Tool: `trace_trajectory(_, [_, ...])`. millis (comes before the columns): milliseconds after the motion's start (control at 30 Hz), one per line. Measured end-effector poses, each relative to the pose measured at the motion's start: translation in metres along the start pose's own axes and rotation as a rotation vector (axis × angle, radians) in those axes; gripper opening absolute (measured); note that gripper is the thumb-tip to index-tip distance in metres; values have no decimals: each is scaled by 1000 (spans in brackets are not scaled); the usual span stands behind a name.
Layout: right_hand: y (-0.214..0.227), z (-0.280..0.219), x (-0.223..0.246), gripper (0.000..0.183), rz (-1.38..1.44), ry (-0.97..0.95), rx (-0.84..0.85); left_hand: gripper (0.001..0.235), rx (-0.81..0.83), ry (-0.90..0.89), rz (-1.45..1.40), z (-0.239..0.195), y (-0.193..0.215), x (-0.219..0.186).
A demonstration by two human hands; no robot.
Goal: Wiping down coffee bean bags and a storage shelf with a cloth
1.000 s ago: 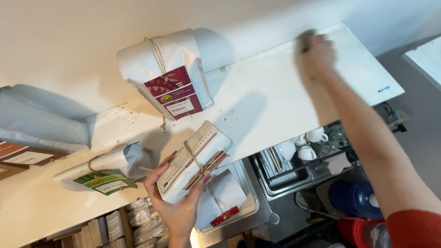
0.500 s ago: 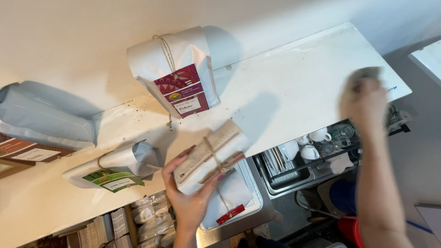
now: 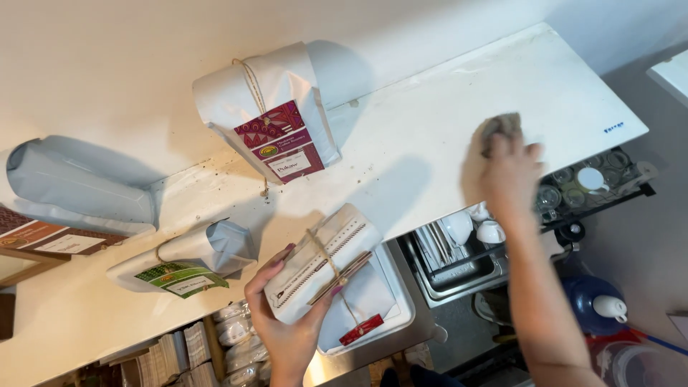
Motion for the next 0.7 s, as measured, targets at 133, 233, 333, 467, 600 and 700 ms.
trace_trajectory(133, [-6, 6, 113, 36, 341, 415, -114, 75, -42, -17, 106, 7, -2, 1])
trace_trajectory(233, [4, 56, 128, 30, 438, 494, 157, 76, -68, -31, 136, 7, -1, -8])
trace_trajectory(333, [-61, 140, 99, 51, 295, 305, 162, 75, -116, -3, 108, 3, 3, -11])
trace_trajectory(467, [-15, 90, 177, 34, 482, 608, 138, 78, -110, -20, 32, 7, -3, -7])
trace_trajectory(600, [25, -16, 198, 55, 407, 556, 197, 80, -159, -35, 35, 11, -8, -11])
trace_trajectory(700, [31, -61, 216, 45, 694, 547, 141, 85, -13, -207, 46, 26, -17, -17])
Point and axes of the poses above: each hand's wrist, its own z-axis towards the middle knuckle, its own y-axis out of the back of the hand, x = y × z, the point moved 7 cm from there along z, towards the middle knuckle, and after that the axes turned 8 degrees about x, right-handed, at the moved point
